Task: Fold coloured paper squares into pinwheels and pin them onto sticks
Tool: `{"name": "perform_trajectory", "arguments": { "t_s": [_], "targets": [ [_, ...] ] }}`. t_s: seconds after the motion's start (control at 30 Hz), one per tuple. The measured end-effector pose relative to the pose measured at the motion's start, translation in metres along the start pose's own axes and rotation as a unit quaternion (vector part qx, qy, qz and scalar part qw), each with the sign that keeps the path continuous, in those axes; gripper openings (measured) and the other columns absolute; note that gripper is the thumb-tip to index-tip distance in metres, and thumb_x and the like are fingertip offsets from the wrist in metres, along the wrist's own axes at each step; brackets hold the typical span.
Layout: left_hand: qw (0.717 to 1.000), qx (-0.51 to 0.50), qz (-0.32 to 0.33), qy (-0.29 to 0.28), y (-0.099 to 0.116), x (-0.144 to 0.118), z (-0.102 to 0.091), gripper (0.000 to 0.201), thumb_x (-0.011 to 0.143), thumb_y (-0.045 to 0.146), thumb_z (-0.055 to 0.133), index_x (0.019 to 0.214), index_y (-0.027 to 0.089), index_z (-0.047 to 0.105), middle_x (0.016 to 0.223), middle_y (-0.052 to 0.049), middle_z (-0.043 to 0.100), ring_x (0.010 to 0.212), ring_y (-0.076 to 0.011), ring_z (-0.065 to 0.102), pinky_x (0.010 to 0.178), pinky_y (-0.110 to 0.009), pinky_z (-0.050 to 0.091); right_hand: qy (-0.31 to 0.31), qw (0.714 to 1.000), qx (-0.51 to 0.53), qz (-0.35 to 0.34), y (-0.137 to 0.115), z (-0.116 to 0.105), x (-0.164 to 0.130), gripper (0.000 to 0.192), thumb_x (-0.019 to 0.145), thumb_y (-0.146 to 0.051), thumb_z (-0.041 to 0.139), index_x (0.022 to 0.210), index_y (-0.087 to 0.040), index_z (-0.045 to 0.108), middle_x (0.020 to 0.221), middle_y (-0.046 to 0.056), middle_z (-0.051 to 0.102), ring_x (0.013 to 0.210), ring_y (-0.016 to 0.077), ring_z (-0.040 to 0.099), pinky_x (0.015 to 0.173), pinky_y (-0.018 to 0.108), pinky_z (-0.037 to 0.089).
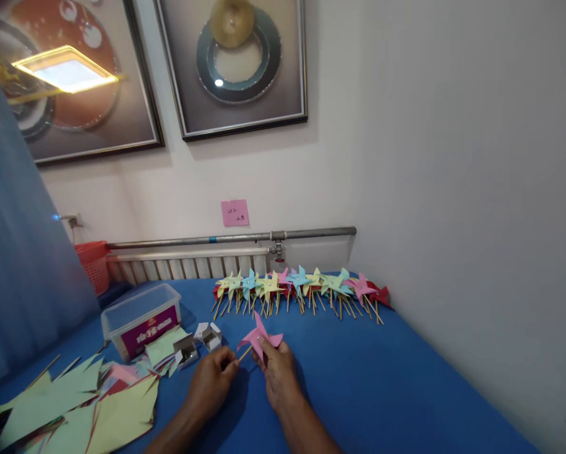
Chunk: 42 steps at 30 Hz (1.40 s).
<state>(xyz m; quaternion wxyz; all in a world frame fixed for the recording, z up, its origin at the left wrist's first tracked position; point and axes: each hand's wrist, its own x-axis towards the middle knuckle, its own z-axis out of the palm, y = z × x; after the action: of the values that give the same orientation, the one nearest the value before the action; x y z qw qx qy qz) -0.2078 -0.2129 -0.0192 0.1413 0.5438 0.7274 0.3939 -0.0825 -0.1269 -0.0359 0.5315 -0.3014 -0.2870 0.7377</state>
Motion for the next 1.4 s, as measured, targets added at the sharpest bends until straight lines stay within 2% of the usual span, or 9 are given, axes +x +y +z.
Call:
{"name": "perform_trajectory", "arguments": {
  "t_s": [0.37, 0.47, 0.53, 0.63, 0.77, 1.0, 1.17, 1.27, 1.4],
  "targets": [
    [0.995, -0.010, -0.017, 0.094, -0.004, 0.015, 0.004, 0.023, 0.086, 0.029, 0.055, 0.065, 0.020, 0.061, 0.059, 0.002, 0.058, 0.061, -0.0159, 0.054, 0.062, -0.026, 0.034, -0.039, 0.995, 0.081, 0.040, 0.004, 0.005, -0.005, 0.058, 0.046, -0.050, 0.098, 0.083, -0.020, 0.065, 0.086, 0.004, 0.078, 0.085, 0.0244, 0.076, 0.081, 0.036, 0.060],
    [0.991, -0.043, -0.017, 0.123, -0.003, 0.024, 0.006, 0.026, 0.085, 0.033, 0.055, 0.064, 0.020, 0.061, 0.059, 0.002, 0.058, 0.062, -0.0169, 0.055, 0.062, -0.026, 0.036, -0.005, 0.998, 0.051, 0.047, 0.010, 0.008, -0.006, 0.062, 0.048, -0.059, 0.094, 0.086, -0.021, 0.064, 0.086, 0.006, 0.078, 0.080, 0.0245, 0.075, 0.075, 0.036, 0.059],
    [0.989, -0.067, -0.021, 0.133, 0.000, 0.032, 0.010, 0.026, 0.084, 0.035, 0.056, 0.066, 0.019, 0.062, 0.061, 0.001, 0.061, 0.063, -0.0176, 0.057, 0.063, -0.027, 0.039, 0.010, 1.000, -0.019, 0.012, 0.012, 0.010, -0.008, 0.055, 0.056, -0.065, 0.087, 0.080, -0.022, 0.063, 0.079, 0.003, 0.075, 0.067, 0.0205, 0.071, 0.064, 0.032, 0.056],
    [0.987, -0.088, -0.052, 0.125, 0.008, 0.047, 0.022, 0.025, 0.084, 0.034, 0.058, 0.065, 0.019, 0.062, 0.062, 0.000, 0.062, 0.064, -0.0180, 0.059, 0.064, -0.027, 0.042, -0.011, 0.982, -0.163, -0.098, 0.013, 0.014, -0.015, 0.042, 0.074, -0.065, 0.072, 0.069, -0.025, 0.060, 0.063, -0.002, 0.065, 0.052, 0.0154, 0.057, 0.052, 0.028, 0.045],
    [0.985, -0.102, -0.104, 0.091, 0.024, 0.073, 0.048, 0.025, 0.085, 0.027, 0.059, 0.061, 0.019, 0.058, 0.057, 0.001, 0.060, 0.060, -0.0160, 0.057, 0.060, -0.025, 0.044, -0.016, 0.944, -0.260, -0.201, 0.007, 0.013, -0.018, 0.034, 0.085, -0.058, 0.059, 0.069, -0.028, 0.058, 0.062, -0.002, 0.064, 0.056, 0.0186, 0.057, 0.053, 0.030, 0.040],
    [0.988, -0.082, -0.102, 0.076, 0.063, 0.127, 0.088, 0.026, 0.087, 0.022, 0.059, 0.061, 0.018, 0.059, 0.060, -0.001, 0.062, 0.062, -0.0151, 0.060, 0.061, -0.024, 0.043, 0.083, 0.947, -0.242, -0.193, -0.002, -0.009, 0.013, 0.040, 0.086, -0.062, 0.053, 0.064, -0.028, 0.052, 0.056, 0.000, 0.059, 0.050, 0.0199, 0.053, 0.050, 0.032, 0.038],
    [0.989, -0.058, -0.113, 0.073, 0.089, 0.156, 0.105, 0.021, 0.087, 0.023, 0.060, 0.067, 0.017, 0.065, 0.067, -0.005, 0.068, 0.069, -0.0192, 0.067, 0.064, -0.027, 0.043, 0.118, 0.944, -0.236, -0.197, -0.002, -0.022, 0.027, 0.039, 0.086, -0.062, 0.056, 0.066, -0.029, 0.056, 0.059, 0.001, 0.064, 0.056, 0.0216, 0.059, 0.053, 0.032, 0.040],
    [0.991, -0.056, -0.108, 0.061, 0.092, 0.148, 0.108, 0.020, 0.087, 0.023, 0.060, 0.070, 0.015, 0.068, 0.071, -0.007, 0.071, 0.074, -0.0211, 0.069, 0.067, -0.028, 0.045, 0.130, 0.943, -0.240, -0.191, -0.003, -0.024, 0.028, 0.039, 0.087, -0.061, 0.054, 0.066, -0.029, 0.056, 0.060, 0.002, 0.066, 0.057, 0.0220, 0.060, 0.054, 0.033, 0.041],
    [0.992, -0.072, -0.096, 0.030, 0.075, 0.106, 0.098, 0.026, 0.090, 0.022, 0.055, 0.068, 0.016, 0.065, 0.066, -0.004, 0.069, 0.069, -0.0190, 0.067, 0.065, -0.025, 0.045, 0.121, 0.941, -0.252, -0.191, -0.006, -0.020, 0.024, 0.036, 0.088, -0.058, 0.051, 0.066, -0.030, 0.055, 0.060, 0.002, 0.065, 0.057, 0.0222, 0.059, 0.055, 0.033, 0.042]
  ]
}}
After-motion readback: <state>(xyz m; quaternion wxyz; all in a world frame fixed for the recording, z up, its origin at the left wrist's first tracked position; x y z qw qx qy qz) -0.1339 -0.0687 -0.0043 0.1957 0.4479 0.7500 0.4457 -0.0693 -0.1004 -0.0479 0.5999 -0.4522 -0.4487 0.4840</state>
